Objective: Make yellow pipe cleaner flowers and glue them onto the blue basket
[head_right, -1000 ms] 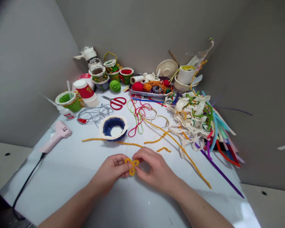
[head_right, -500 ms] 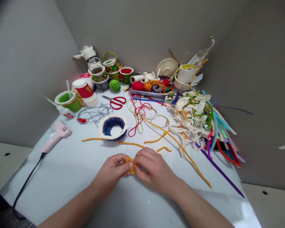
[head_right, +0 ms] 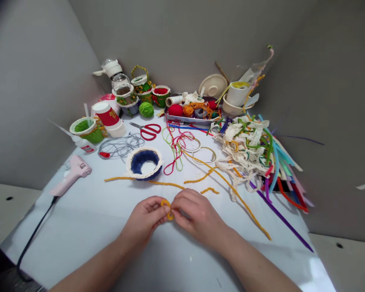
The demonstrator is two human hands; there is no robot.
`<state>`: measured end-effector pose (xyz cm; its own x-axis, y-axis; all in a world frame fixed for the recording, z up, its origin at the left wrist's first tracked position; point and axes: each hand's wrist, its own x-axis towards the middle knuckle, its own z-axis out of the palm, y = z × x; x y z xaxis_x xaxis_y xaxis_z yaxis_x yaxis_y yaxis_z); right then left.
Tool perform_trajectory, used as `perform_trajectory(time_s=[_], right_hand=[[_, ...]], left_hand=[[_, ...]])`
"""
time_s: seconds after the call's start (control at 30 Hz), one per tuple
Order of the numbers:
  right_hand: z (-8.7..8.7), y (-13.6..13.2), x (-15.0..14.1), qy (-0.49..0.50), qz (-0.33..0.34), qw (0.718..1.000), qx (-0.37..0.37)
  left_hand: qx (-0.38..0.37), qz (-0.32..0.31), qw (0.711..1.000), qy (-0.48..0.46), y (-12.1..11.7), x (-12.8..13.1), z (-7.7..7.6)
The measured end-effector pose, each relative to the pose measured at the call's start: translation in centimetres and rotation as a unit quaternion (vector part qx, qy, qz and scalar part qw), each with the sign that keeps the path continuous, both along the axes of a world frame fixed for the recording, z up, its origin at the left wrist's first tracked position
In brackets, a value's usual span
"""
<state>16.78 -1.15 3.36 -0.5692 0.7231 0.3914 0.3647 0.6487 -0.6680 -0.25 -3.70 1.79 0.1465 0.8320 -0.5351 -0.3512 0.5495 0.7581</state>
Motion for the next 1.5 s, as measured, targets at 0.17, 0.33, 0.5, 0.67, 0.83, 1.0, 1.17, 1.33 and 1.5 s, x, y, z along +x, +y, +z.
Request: perform_trajectory(time_s=[0.17, 0.33, 0.5, 0.67, 0.83, 1.0, 1.17, 1.33, 1.5], right_hand=[[0.0, 0.0, 0.0, -0.003, -0.011, 1.000, 0.001], [0.1, -0.2, 0.1, -0.005, -0.024, 0.999, -0.042], [0.5, -0.3, 0.5, -0.012, -0.036, 0.972, -0.231], [0.0, 0.2, 1.1, 0.000, -0.015, 0.895, -0.445], [0.3, 0.6, 1.2, 0.055, -0.016, 0.867, -0.495], [0.6, 0.6, 1.2, 0.067, -0.060, 0.919, -0.384], [0.0, 0.2, 0.6, 0.065, -0.078, 0.940, -0.327], [-0.8, -0.2, 0.1, 0.090, -0.089, 0.911, -0.393], [-0.9, -0.2, -0.1, 0.097, -0.092, 0.886, -0.444]], left_hand=[[0.039, 0.019, 0.999, 0.014, -0.4, 0.6, -0.1], [0.087, 0.002, 0.994, 0.067, -0.5, 0.7, -0.2], [0.176, -0.069, 0.965, 0.184, -0.7, 0.2, 0.0], [0.304, -0.160, 0.893, 0.292, -0.8, -0.2, 0.1], [0.133, -0.086, 0.978, 0.137, -0.3, 0.1, 0.1], [0.002, -0.003, 1.000, -0.001, 0.0, 0.4, 0.2], [0.007, -0.012, 1.000, 0.005, -0.1, 0.4, 0.1], [0.045, -0.022, 0.997, 0.062, -0.1, 0.3, 0.3], [0.078, -0.038, 0.992, 0.090, -0.1, 0.3, 0.8]])
